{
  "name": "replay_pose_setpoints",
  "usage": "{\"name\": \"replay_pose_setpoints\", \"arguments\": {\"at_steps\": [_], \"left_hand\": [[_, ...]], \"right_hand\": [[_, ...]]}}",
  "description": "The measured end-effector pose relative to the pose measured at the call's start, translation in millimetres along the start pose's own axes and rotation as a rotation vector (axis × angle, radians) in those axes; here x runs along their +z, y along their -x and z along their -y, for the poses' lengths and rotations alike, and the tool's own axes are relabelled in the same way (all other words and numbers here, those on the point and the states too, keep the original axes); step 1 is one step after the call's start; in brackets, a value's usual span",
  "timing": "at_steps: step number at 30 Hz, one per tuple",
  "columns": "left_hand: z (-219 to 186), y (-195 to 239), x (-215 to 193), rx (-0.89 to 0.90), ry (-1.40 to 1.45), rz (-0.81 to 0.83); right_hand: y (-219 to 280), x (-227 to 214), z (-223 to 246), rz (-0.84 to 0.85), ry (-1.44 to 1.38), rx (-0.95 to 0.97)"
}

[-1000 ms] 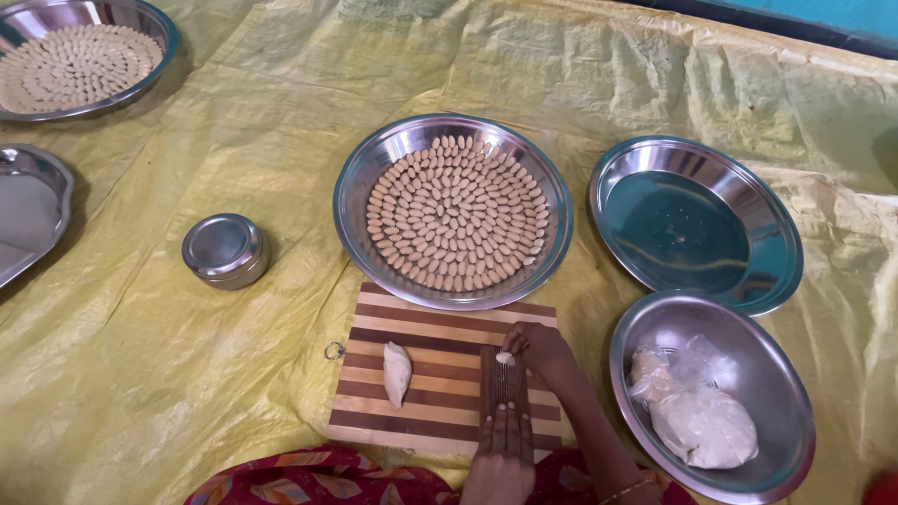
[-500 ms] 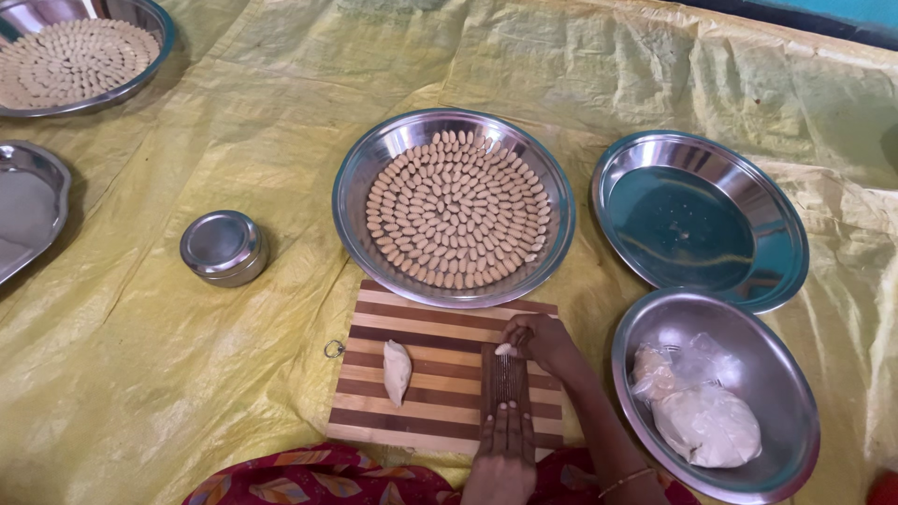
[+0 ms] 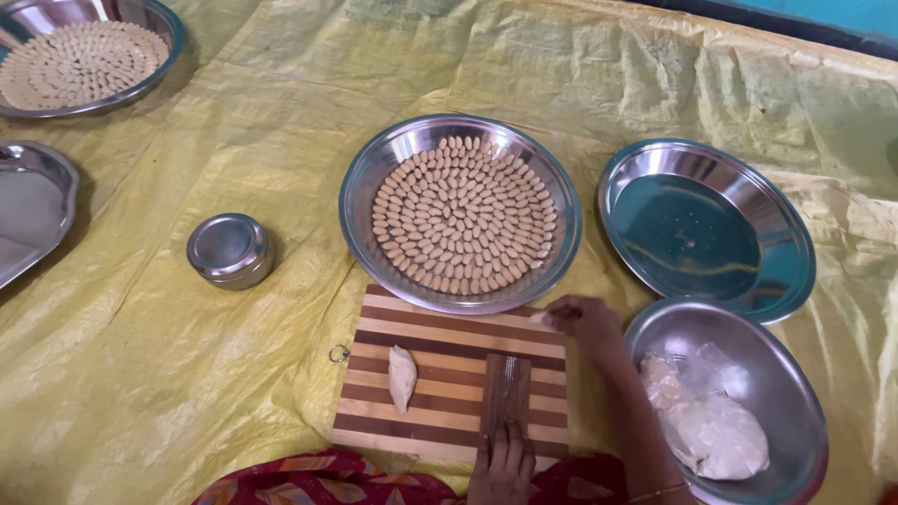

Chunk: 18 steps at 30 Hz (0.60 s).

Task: The person takes small portions of dough, rolls them into balls, and presses them onto a grooved wooden board to create ridged shapes. The shaped pieces are then placed into a metal tray.

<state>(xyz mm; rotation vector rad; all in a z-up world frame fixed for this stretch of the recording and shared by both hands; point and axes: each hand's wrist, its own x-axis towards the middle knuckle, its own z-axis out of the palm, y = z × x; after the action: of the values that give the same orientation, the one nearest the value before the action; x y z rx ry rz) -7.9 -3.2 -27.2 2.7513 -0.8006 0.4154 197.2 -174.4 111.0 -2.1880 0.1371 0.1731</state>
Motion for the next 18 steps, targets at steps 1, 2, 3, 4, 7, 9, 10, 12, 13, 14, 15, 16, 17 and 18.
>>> {"name": "replay_pose_setpoints", "arguments": {"at_steps": [1, 2, 3, 4, 7, 9, 10, 12, 13, 14, 15, 16, 17, 18], "left_hand": [[0.5, -1.1, 0.3, 0.006, -0.017, -0.053], [0.7, -2.6, -1.4, -0.050, 0.088, -0.015], [0.8, -5.7, -4.8, -0.106, 0.194, 0.023], [0.4, -10.1, -10.1, -0.163, 0.298, 0.059], [15.9, -23.9, -30.7, -0.223, 0.743, 0.205], [19.9, -28.3, -46.1, -0.275, 0.759, 0.136], [22.1, -30.7, -52.4, -0.301, 0.766, 0.101], [23.8, -34.5, -60.8, -0.325, 0.791, 0.127], [23.7, -35.6, -62.8, -0.337, 0.803, 0.139], [23.1, -36.1, -63.9, -0.349, 0.809, 0.170], [22.3, -36.4, -64.0, -0.361, 0.816, 0.201], [21.1, -36.6, -63.2, -0.372, 0.824, 0.232], [20.2, -36.3, -62.1, -0.371, 0.829, 0.224], [19.3, -36.3, -60.7, -0.369, 0.834, 0.215]], "right_hand": [[-6.7, -5.2, 5.1, -0.076, 0.064, -0.045], [-14.1, -8.7, 10.1, -0.153, 0.127, -0.088], [-21.2, -9.6, 14.6, -0.202, 0.171, -0.129], [-29.7, -9.0, 19.1, -0.251, 0.216, -0.171], [-55.7, 0.5, 27.9, -0.316, 0.372, -0.338], [-69.5, 9.2, 28.5, -0.319, 0.495, -0.422], [-75.3, 13.3, 27.9, -0.313, 0.562, -0.444], [-84.0, 18.6, 24.8, -0.290, 0.660, -0.440], [-87.4, 20.6, 22.8, -0.273, 0.690, -0.415], [-89.8, 21.9, 20.8, -0.256, 0.721, -0.389], [-91.8, 22.8, 18.9, -0.246, 0.730, -0.389], [-93.1, 22.2, 16.9, -0.237, 0.741, -0.388], [-94.1, 21.5, 15.3, -0.228, 0.751, -0.387], [-94.9, 20.0, 13.9, -0.221, 0.786, -0.396]]}}
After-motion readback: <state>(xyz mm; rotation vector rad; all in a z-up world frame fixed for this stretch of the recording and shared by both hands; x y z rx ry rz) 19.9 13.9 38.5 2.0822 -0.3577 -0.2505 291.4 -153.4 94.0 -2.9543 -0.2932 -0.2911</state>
